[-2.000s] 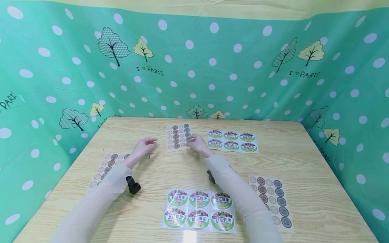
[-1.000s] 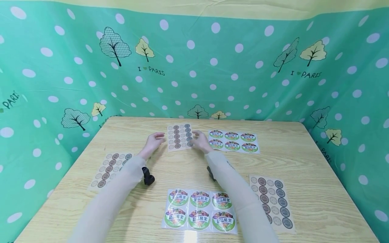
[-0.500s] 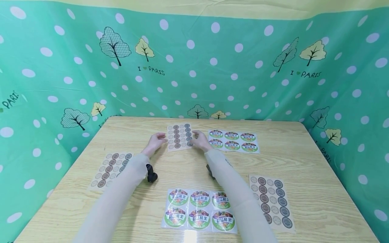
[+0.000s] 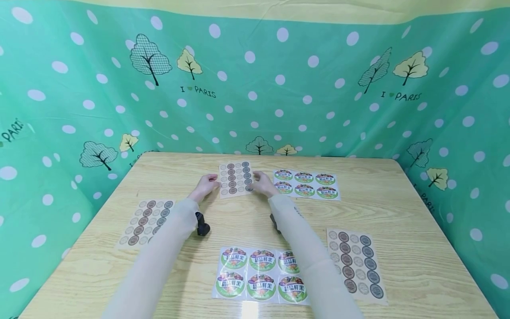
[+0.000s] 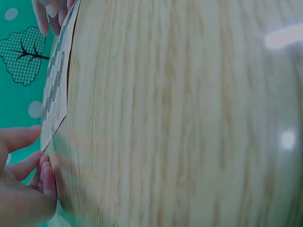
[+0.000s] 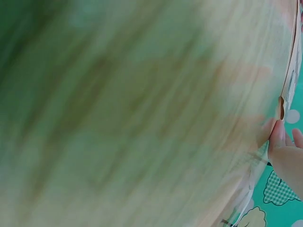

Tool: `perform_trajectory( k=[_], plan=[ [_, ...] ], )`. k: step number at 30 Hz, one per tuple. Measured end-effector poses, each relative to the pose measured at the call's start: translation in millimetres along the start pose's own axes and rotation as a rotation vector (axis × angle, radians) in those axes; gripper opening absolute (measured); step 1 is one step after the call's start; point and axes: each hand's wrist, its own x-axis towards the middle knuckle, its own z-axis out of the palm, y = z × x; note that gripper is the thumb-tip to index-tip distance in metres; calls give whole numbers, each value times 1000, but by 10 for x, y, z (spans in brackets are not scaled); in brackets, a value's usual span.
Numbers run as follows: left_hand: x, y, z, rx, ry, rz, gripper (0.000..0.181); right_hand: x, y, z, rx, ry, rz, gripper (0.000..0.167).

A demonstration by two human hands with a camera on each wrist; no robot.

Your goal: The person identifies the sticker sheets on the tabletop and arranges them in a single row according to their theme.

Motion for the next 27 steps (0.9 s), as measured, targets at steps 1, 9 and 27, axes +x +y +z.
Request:
perform_trajectory(
  k=[1, 9, 27],
  plan=[
    [92, -81, 31, 20, -6, 0, 68, 1, 1, -5, 4, -2, -3, 66],
    [-422, 445, -94, 141, 50, 53, 62, 39, 28, -20, 12, -24, -14, 66],
    [-736, 783, -134, 113, 54, 1, 51, 38, 18, -19, 17, -26, 7, 62]
  ],
)
